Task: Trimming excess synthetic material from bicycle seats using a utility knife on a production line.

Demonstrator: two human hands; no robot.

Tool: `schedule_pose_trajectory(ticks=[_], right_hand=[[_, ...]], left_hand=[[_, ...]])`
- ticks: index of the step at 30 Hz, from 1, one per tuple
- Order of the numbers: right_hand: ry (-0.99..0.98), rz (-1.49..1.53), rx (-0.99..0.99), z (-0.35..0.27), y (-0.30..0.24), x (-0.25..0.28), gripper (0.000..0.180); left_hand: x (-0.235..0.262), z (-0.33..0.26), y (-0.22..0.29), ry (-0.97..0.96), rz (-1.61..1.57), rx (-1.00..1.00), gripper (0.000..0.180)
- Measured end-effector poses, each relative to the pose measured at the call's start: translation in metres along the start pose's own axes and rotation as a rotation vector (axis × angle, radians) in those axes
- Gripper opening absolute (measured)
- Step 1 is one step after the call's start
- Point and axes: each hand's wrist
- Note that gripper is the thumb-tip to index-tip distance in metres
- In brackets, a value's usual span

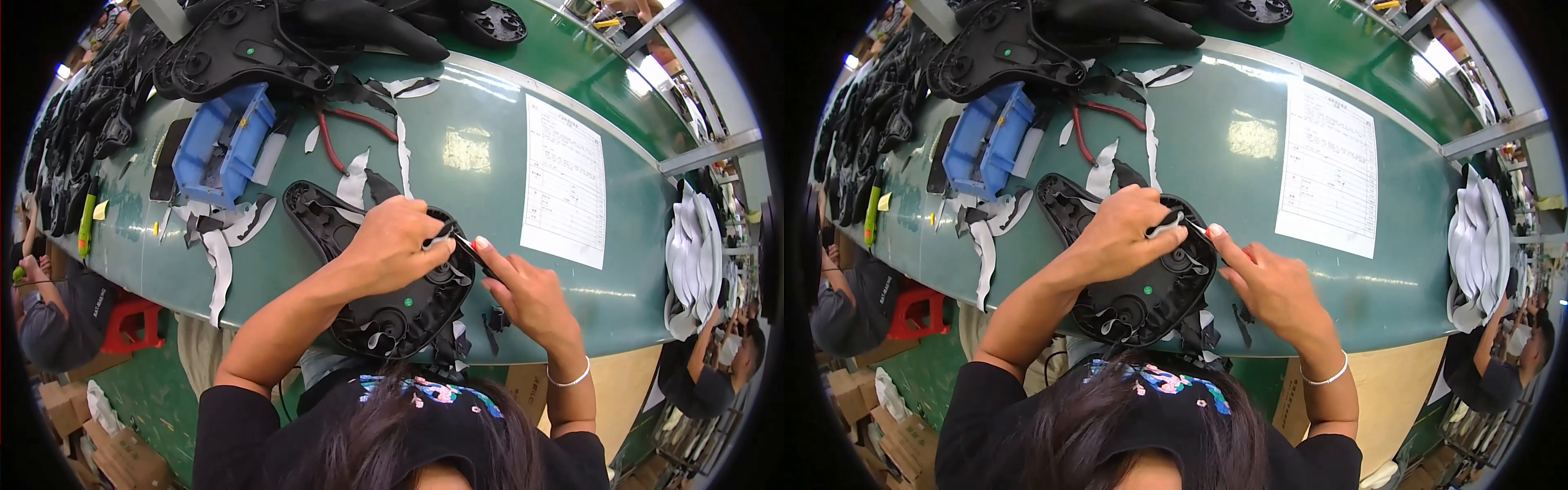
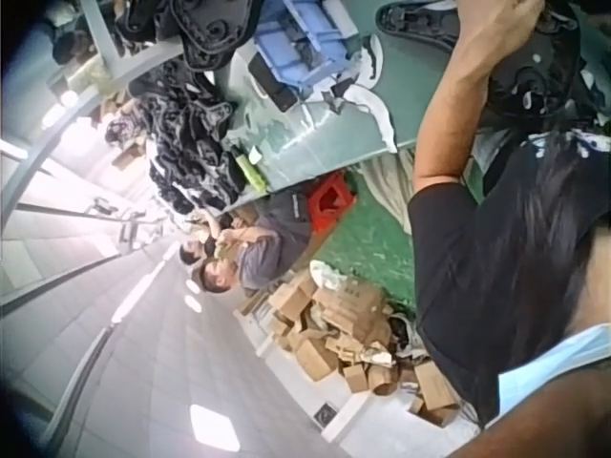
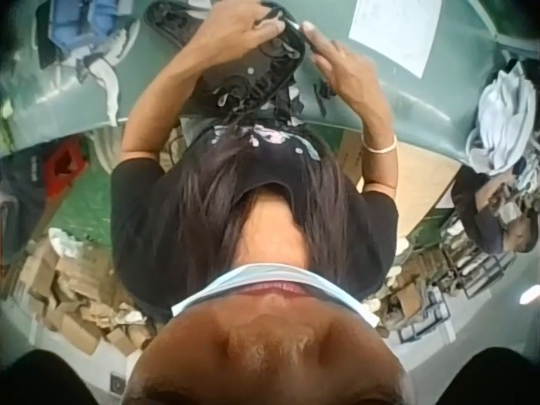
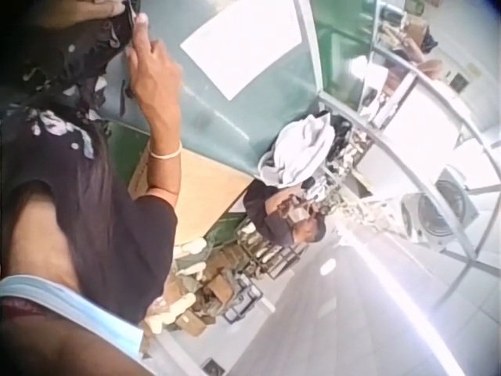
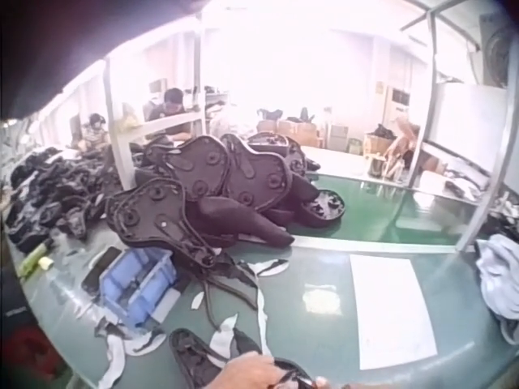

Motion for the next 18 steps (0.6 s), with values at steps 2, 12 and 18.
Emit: schedule_pose_trajectory(ticks=[2,12,18], right_hand=[[0.013,-0.001,-0.058,-0.013,-0.005,-0.012,0.063],[0.147,0.081,-0.322,-0.037,-0.046,-0.028,0.057],[0.155,-0.143,-0.289,0.019,-0.032,-0.020,0.045]], left_hand=[[0.015,0.003,0.007,-0.039,-0.328,0.323,0.020],[0.035,0.000,-0.003,0.302,-0.895,0.137,0.011],[0.018,0.045,-0.038,0.387,0.447,-0.192,0.015]])
Point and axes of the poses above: each hand's wrist, its own z-axis towards the middle knuckle, its own x-axis out of the back of the hand, y = z × x, and after that the axes turned 7 degrees about z, right-handed
